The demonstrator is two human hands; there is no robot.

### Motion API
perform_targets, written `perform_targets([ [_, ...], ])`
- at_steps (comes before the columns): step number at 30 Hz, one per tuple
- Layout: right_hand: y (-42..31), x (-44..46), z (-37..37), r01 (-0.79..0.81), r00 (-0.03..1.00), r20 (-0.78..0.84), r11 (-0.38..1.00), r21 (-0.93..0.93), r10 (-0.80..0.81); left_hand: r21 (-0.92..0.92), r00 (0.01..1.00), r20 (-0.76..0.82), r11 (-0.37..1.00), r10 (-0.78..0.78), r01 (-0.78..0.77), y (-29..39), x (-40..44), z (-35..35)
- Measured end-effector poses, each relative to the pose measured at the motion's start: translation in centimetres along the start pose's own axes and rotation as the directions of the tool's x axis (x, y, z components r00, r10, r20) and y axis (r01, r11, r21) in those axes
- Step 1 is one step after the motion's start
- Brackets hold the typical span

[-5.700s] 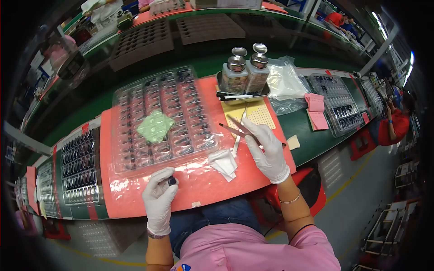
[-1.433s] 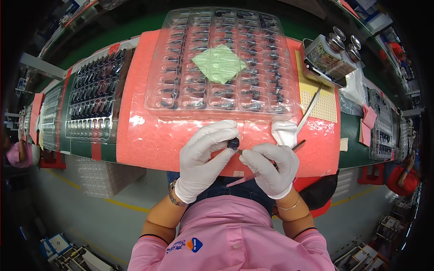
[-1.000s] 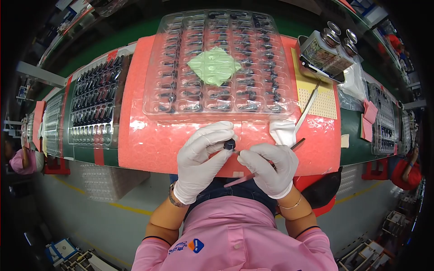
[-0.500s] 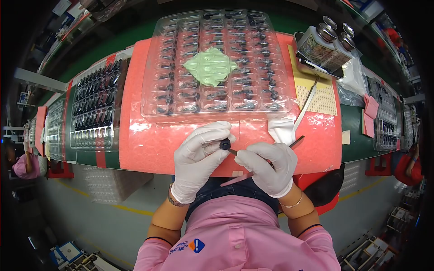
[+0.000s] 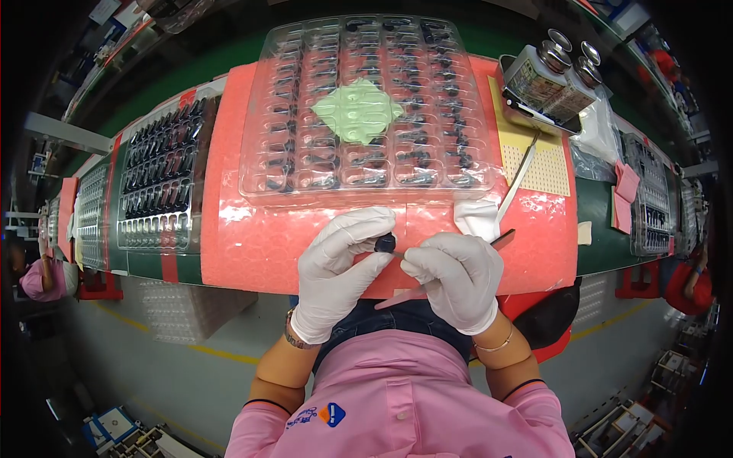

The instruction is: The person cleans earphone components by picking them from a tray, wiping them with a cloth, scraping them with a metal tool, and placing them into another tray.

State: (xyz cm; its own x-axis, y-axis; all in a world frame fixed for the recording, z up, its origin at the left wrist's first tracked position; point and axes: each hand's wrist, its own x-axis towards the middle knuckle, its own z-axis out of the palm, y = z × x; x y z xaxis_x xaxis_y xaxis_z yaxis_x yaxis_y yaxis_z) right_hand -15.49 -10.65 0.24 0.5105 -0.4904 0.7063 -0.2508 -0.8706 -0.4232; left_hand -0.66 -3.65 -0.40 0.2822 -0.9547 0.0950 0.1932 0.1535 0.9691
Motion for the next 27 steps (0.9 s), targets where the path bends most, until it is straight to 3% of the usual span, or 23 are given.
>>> perform_targets([
  [8,-0.3,1.8,-1.2,-0.186,0.975,0.154,0.969,0.164,0.161,0.115,0.997,0.039,0.991,0.069,-0.073,0.2,0.0,0.0],
  [11,-0.5,1.9,-1.2,-0.167,0.98,0.135,0.977,0.135,0.149,0.116,0.999,0.012,0.993,0.031,-0.033,0.3,-0.1,0.1],
  [20,-1.4,1.3,-1.4,-0.156,0.984,0.097,0.987,0.039,0.152,0.191,0.993,-0.036,0.976,0.109,-0.1,0.4,-0.3,0.6],
  [23,-1.5,1.4,-1.7,-0.147,0.984,0.105,0.988,0.038,0.143,0.317,0.986,0.004,0.935,0.167,-0.159,0.7,-0.4,0.5],
  [27,-1.7,1.5,-1.9,-0.107,0.989,0.106,0.994,0.028,0.103,0.346,0.979,0.026,0.917,0.201,-0.198,1.2,-0.4,0.4],
])
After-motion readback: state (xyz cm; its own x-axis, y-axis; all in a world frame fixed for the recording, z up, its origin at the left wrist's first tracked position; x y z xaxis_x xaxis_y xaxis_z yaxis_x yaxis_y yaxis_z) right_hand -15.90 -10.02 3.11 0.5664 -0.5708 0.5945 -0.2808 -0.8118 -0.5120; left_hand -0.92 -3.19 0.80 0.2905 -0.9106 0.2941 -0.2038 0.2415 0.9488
